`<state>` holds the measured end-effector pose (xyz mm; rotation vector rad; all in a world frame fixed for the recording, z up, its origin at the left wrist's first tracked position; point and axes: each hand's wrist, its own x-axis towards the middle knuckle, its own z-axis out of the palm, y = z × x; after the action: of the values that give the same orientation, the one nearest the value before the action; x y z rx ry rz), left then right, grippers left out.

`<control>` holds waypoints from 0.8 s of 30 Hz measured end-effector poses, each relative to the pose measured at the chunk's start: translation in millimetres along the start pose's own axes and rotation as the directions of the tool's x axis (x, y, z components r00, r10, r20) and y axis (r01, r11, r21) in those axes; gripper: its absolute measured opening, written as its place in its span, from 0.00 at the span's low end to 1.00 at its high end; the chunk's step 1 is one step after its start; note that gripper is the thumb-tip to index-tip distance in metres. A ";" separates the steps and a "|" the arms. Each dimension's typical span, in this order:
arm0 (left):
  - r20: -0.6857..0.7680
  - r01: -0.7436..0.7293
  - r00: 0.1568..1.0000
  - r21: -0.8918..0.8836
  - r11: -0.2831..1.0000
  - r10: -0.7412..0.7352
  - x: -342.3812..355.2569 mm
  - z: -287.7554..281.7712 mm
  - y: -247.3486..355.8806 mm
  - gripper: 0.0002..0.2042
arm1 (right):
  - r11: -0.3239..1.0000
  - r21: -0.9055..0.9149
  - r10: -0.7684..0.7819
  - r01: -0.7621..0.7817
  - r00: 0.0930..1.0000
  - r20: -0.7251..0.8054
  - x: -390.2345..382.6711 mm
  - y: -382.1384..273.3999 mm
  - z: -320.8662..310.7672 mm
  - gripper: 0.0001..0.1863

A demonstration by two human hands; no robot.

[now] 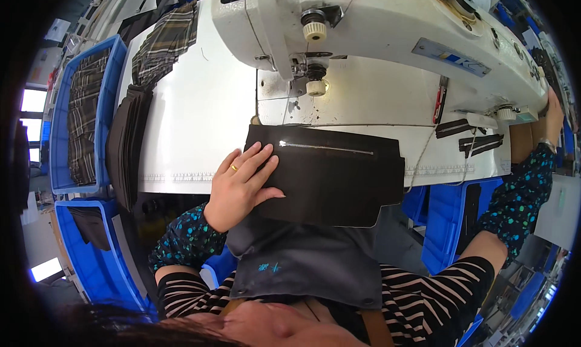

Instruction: The person operates an industrial sewing machine to attach zippers to dark fabric pieces. They align the zipper tape with the fabric edge, guide the material under the presser foot, and sew along the zipper teeth. The person repeats this process for multiple fabric pieces, occasionally using scissors to trim threads.

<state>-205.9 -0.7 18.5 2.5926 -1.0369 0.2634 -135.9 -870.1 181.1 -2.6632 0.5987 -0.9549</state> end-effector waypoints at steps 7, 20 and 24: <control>-0.039 0.049 0.998 0.023 0.999 -0.048 -21.0 1.7 10.6 0.31 | 0.973 -0.221 -0.157 0.064 0.885 -0.437 -154.4 -179.8 53.0 0.21; -0.306 0.352 0.875 -0.131 0.927 -0.375 18.6 9.4 7.4 0.36 | 0.892 -0.279 -0.312 0.357 0.930 0.192 -291.0 -322.3 141.4 0.22; -0.164 0.356 0.912 -0.134 0.925 -0.375 17.6 13.4 4.7 0.37 | 0.988 0.054 -0.154 0.147 0.844 0.514 -308.4 -378.6 78.2 0.20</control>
<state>-195.9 -20.0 12.3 2.5468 -0.4722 0.3412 -190.0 -386.9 90.4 -2.8096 0.2585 -0.2309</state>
